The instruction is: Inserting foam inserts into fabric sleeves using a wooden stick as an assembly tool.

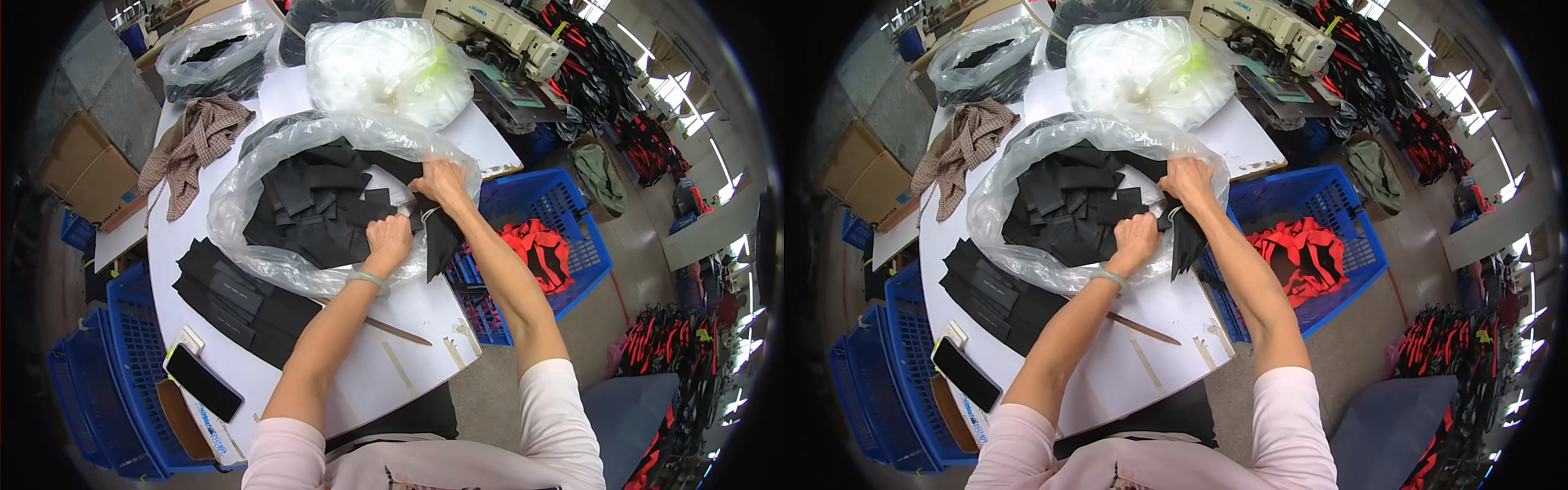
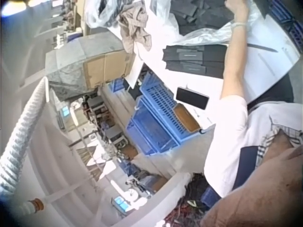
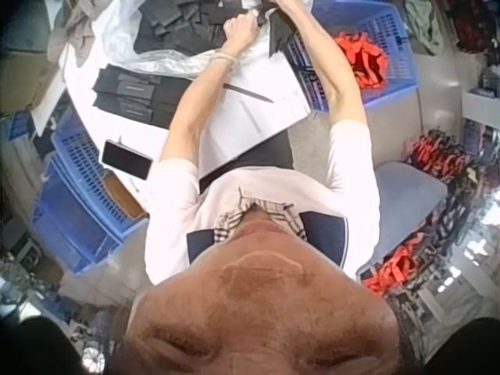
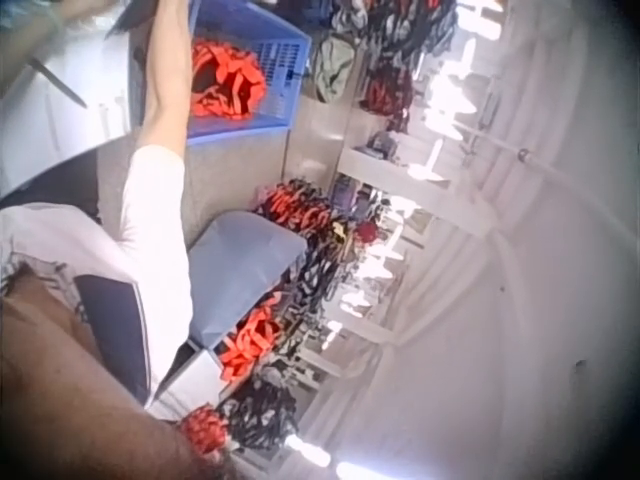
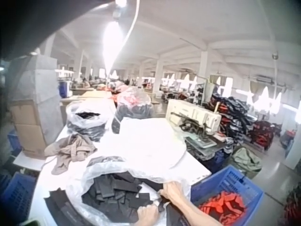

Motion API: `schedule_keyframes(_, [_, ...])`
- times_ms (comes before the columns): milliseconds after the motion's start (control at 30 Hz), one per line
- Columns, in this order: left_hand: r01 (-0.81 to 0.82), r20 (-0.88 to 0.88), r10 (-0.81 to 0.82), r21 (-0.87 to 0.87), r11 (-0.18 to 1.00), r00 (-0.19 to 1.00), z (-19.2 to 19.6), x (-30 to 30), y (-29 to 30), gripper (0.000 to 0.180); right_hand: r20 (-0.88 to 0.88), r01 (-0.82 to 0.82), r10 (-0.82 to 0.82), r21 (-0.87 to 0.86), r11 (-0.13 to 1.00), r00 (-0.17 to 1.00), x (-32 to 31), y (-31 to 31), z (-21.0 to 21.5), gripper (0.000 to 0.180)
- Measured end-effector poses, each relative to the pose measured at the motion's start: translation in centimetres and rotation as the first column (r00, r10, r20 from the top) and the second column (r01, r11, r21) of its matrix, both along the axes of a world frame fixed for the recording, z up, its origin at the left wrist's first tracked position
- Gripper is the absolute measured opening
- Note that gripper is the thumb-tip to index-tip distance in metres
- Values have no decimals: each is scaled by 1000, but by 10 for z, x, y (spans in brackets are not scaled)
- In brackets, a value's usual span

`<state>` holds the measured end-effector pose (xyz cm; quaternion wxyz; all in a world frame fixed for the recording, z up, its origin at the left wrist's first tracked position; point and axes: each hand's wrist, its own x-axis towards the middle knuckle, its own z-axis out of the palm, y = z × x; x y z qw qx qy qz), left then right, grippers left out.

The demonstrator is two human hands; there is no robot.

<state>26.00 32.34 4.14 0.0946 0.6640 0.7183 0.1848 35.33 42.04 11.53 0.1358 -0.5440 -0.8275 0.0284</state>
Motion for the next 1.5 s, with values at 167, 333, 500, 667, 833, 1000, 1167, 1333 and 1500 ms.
schedule_keyframes(167, [-108, 208, 141, -162, 981, 968, 7, -8, -7, 27, -28, 1, 0, 17, 1000, 1000, 3, 1, -15, 36])
schedule_keyframes(333, [-517, 122, 513, 3, 856, 850, 28, -59, -33, 32, -70, 75, -75, 11, 997, 995, -4, -2, -22, 33])
schedule_keyframes(500, [-488, 152, 473, 80, 869, 868, 18, -75, -46, 30, -234, 184, -188, -40, 982, 954, -62, -30, -51, 43])
schedule_keyframes(667, [-445, 355, 372, 150, 883, 858, 34, -87, -57, 29, -295, 153, -192, -152, 976, 936, -59, -31, -48, 58])
schedule_keyframes(833, [-512, 486, 256, 518, 685, 835, 84, -126, -51, 21, -307, 227, -233, -56, 972, 923, -52, -31, -50, 49])
schedule_keyframes(1000, [-484, 426, 272, 539, 690, 863, 97, -185, -51, 22, -231, -32, 32, 2, 999, 972, -81, -46, -53, 57])
schedule_keyframes(1167, [-405, 999, -25, 9, 914, -33, 124, -163, -96, 36, -372, -40, 23, -40, 998, 928, -46, -35, -51, 60])
schedule_keyframes(1333, [-79, 871, 9, -55, 995, -492, 82, -111, -152, 26, -707, -94, 112, 65, 993, 698, -12, -96, -23, 46])
schedule_keyframes(1500, [-104, 729, 27, -134, 986, -683, 56, -59, -179, 23, -840, -529, -71, -402, 748, 537, 0, -222, 11, 19])
